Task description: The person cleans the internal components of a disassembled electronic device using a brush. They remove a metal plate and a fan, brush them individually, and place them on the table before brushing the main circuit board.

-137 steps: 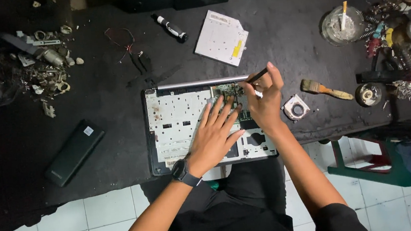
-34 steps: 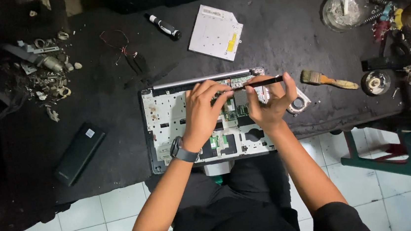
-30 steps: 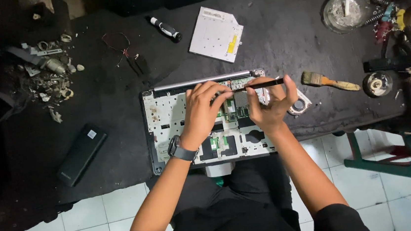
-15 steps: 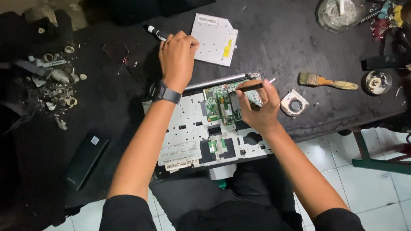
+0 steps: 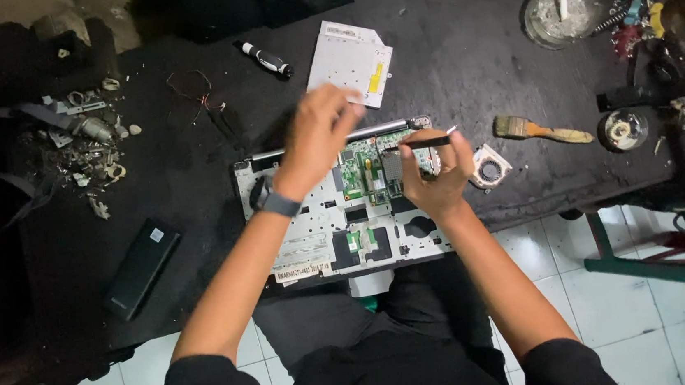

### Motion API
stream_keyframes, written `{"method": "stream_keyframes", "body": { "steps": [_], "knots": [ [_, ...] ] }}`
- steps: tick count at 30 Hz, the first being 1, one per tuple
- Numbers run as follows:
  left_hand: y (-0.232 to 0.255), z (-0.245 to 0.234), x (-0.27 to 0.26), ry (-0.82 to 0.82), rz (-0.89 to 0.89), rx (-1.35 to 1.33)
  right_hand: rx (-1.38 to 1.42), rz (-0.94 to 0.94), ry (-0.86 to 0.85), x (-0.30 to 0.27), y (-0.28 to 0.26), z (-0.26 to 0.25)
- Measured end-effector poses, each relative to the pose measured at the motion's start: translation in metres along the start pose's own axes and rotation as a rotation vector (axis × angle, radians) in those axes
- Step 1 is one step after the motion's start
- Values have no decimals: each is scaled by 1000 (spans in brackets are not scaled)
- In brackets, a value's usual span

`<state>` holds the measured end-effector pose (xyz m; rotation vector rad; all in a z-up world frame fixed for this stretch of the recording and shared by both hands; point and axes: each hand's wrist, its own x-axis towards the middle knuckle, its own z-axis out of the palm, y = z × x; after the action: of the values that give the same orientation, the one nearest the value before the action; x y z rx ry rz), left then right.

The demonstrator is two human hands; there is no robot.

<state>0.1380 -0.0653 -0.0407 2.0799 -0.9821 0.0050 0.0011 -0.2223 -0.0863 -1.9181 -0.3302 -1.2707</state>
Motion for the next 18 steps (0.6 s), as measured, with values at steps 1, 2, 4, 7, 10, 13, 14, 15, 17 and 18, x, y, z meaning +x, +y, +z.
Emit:
{"method": "stream_keyframes", "body": {
  "steps": [1,2,4,7,10,13,14,15,17,18],
  "knots": [
    [2,8,-10,-125,49,-85,-31,16,98,-9,6,1],
    [18,0,-15,-127,57,-85,-36,12,102,-4,3,-4],
    [49,-14,-26,-412,34,11,-31,114,219,7,-3,-15],
    [49,-3,-36,-338,174,110,-92,212,246,6,-22,-45],
    [43,7,-40,-351,152,184,-180,353,286,-7,-48,-76],
    [42,8,-40,-343,166,151,-98,521,261,-32,-66,-99],
    [44,7,-40,-350,169,146,-106,525,264,-37,-66,-108],
    [47,6,-40,-335,158,88,-125,595,207,-41,-65,-118],
    [48,7,-41,-327,157,30,-150,664,160,-40,-66,-129],
    [47,9,-43,-323,108,-31,-213,741,92,-33,-67,-132]
  ]
}}
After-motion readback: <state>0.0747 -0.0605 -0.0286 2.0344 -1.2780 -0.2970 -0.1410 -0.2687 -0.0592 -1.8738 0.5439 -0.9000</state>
